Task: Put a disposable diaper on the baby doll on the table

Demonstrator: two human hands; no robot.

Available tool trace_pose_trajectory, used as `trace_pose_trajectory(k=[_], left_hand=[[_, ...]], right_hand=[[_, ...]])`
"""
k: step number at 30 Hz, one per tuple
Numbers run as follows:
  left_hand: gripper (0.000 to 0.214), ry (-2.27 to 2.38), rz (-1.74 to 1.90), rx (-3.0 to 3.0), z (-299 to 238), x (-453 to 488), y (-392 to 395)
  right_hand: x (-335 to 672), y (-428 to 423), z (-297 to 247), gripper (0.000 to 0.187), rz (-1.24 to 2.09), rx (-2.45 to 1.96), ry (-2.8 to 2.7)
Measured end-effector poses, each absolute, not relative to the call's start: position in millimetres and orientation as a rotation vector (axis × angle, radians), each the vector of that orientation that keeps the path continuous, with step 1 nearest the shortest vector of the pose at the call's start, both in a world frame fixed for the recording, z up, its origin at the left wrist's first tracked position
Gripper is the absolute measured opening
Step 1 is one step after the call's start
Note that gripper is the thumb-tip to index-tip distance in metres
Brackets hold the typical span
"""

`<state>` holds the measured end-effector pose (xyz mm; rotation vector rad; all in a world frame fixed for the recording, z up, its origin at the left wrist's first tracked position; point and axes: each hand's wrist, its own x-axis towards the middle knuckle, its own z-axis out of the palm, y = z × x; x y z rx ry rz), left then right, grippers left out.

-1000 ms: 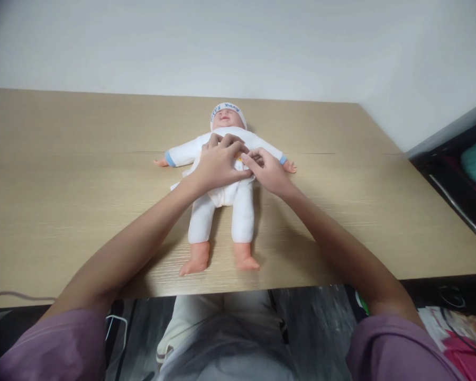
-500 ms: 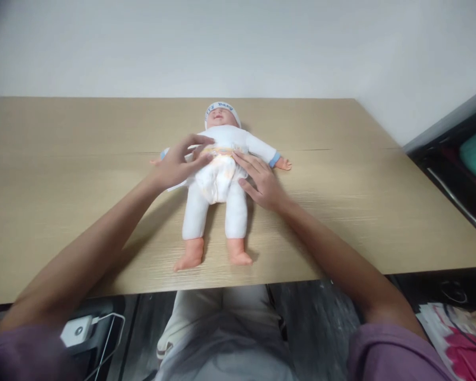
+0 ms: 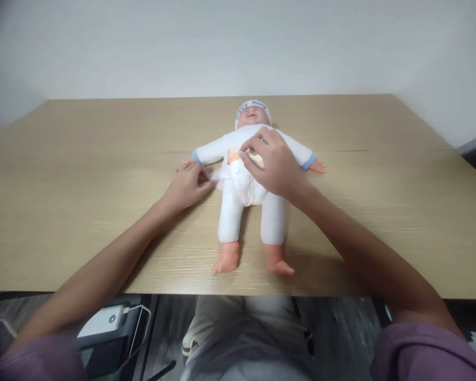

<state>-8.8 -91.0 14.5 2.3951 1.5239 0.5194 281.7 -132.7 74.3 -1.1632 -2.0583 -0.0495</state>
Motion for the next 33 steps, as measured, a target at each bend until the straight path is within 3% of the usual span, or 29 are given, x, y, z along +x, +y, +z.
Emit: trace_pose_trajectory(k=[16, 21, 28, 33], left_hand=[[0.036, 1.446, 0.319, 2.158, 32, -19, -81], [0.050, 1.243, 0.581, 1.856, 49, -22, -74], [0.044, 1.094, 0.833, 1.646, 70, 30, -63], [0.040, 1.040, 0.818, 1.638, 69, 72, -63]], right_hand=[[255, -112, 86, 0.016, 0.201, -1.359, -2.204], [254, -112, 84, 0.034, 0.229, -1.382, -2.151], [260, -109, 79, 0.056, 0.429, -1.352, -2.044], [261, -110, 81, 0.047, 0.488, -1.323, -1.983]])
